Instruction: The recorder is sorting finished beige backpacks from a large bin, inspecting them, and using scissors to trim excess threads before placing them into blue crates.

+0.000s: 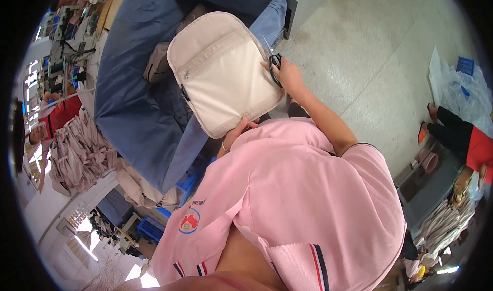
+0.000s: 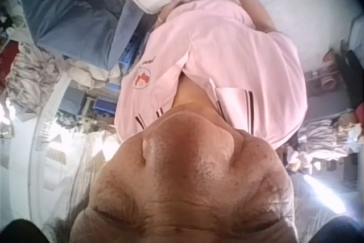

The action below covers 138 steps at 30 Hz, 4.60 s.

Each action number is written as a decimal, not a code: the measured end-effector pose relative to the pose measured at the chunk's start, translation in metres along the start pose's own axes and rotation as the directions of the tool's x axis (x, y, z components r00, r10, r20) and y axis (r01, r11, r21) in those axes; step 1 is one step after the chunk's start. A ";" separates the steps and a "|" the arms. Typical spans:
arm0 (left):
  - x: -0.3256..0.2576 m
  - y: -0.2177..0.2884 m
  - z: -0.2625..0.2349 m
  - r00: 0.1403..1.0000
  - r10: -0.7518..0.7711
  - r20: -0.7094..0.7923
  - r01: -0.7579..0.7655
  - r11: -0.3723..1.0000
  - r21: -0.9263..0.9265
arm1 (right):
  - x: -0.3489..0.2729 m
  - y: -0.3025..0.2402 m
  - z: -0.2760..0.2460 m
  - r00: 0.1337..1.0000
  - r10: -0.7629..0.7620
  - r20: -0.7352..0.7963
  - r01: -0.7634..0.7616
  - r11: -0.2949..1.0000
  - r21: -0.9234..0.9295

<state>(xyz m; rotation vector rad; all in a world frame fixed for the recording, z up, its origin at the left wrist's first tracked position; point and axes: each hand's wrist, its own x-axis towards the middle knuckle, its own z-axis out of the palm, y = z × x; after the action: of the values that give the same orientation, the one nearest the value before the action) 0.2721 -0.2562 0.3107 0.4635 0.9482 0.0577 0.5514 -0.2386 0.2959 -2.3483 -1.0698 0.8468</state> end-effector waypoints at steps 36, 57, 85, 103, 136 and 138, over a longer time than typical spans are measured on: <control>-0.171 0.106 -0.081 0.089 0.979 -0.183 -0.045 0.188 0.981 | 0.004 -0.006 -0.012 0.773 -0.480 0.415 0.057 0.704 0.708; -0.013 0.114 -0.131 -0.384 0.860 -0.335 -0.044 0.346 0.937 | 0.111 -0.115 -0.015 0.577 -0.678 0.455 0.777 0.627 -0.050; -0.005 0.103 -0.142 -0.344 0.843 -0.415 -0.083 0.413 0.907 | 0.120 -0.160 0.025 0.419 -0.631 0.653 0.795 0.602 0.071; -0.028 0.141 -0.115 -0.392 0.848 -0.356 -0.037 0.372 0.928 | 0.107 -0.138 0.055 0.583 -0.690 0.429 0.619 0.720 0.315; -0.286 -0.184 0.042 -0.652 -0.260 -0.712 -0.756 0.156 0.636 | 0.060 -0.073 0.030 0.623 -0.543 0.563 0.131 0.783 0.609; -0.312 -0.210 0.057 -0.723 -0.420 -0.548 -0.672 0.243 0.700 | 0.053 -0.078 0.024 0.632 -0.516 0.579 0.127 0.805 0.579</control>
<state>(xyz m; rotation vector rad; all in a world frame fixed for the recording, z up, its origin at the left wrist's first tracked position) 0.1014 -0.5432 0.4931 -0.2434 2.1641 2.7472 0.5218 -0.1465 0.3055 -1.3018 -1.3147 1.7203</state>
